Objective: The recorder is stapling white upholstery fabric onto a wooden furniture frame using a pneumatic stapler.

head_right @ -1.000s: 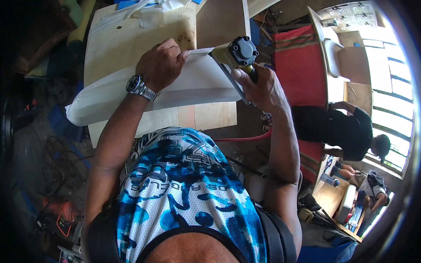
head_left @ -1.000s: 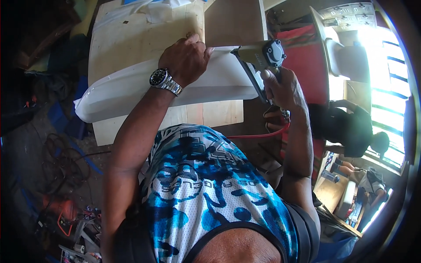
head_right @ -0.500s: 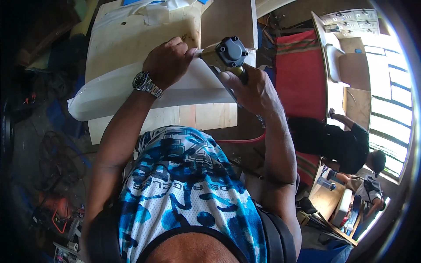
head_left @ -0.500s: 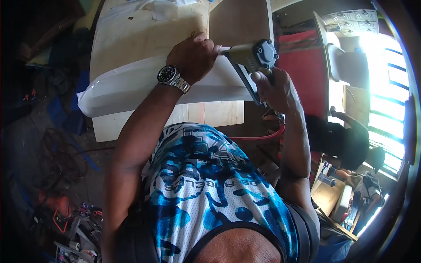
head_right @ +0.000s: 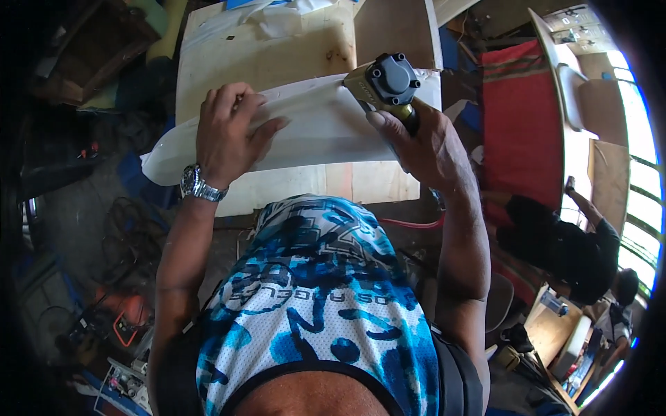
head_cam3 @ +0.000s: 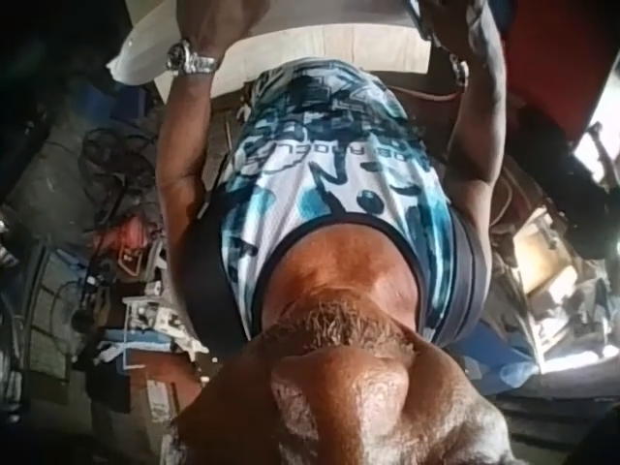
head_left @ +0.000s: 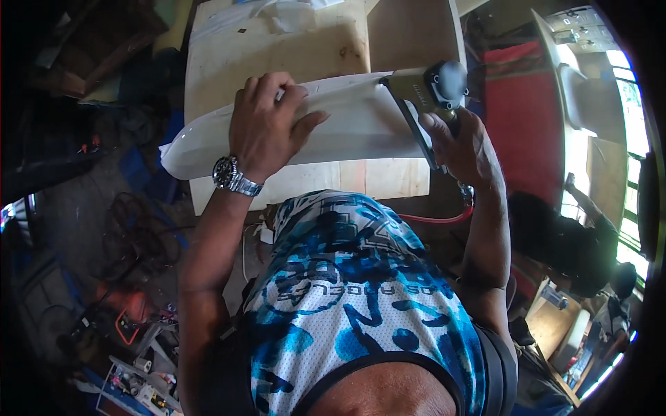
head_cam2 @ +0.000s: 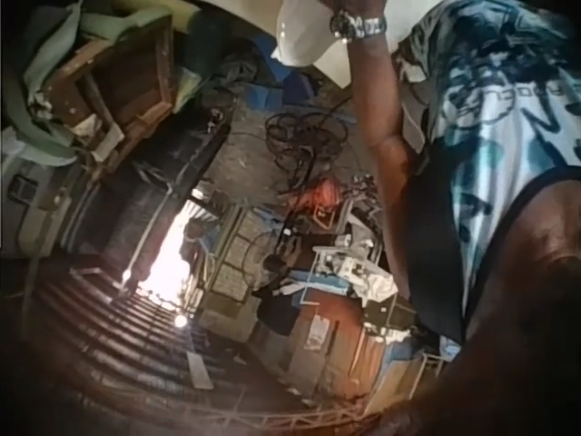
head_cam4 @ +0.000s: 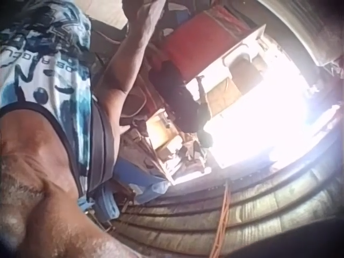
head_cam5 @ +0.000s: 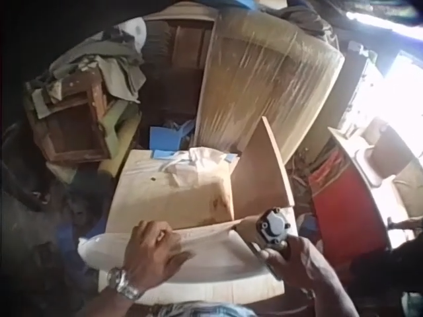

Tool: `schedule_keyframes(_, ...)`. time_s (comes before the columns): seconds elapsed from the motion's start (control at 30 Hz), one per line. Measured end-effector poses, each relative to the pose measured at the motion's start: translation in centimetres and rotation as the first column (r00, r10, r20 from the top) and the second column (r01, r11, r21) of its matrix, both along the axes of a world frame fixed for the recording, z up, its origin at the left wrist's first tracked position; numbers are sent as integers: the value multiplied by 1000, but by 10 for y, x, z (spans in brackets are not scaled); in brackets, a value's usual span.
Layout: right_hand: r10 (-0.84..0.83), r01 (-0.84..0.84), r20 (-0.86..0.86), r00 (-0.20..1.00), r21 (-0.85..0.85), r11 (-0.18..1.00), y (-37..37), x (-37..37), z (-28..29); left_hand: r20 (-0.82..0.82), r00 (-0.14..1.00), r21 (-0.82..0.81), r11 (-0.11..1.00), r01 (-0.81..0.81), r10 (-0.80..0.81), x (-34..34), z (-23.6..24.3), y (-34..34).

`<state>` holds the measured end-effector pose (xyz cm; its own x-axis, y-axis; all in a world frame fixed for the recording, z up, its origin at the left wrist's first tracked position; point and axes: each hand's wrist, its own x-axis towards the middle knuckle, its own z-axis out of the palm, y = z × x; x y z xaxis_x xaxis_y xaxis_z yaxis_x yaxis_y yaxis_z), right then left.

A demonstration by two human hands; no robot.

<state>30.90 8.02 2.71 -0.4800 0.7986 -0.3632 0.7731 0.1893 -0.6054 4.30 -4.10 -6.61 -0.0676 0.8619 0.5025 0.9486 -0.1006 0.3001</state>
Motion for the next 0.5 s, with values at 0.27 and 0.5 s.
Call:
schedule_keyframes(0.27,40,-39,-11,999,89,995,-5,0,-7,71,995,-149,986,74,-64,-21,11,-9)
schedule_keyframes(0.5,52,-48,-25,998,116,992,-7,2,-8,112,991,-148,985,88,-72,-25,9,-23)
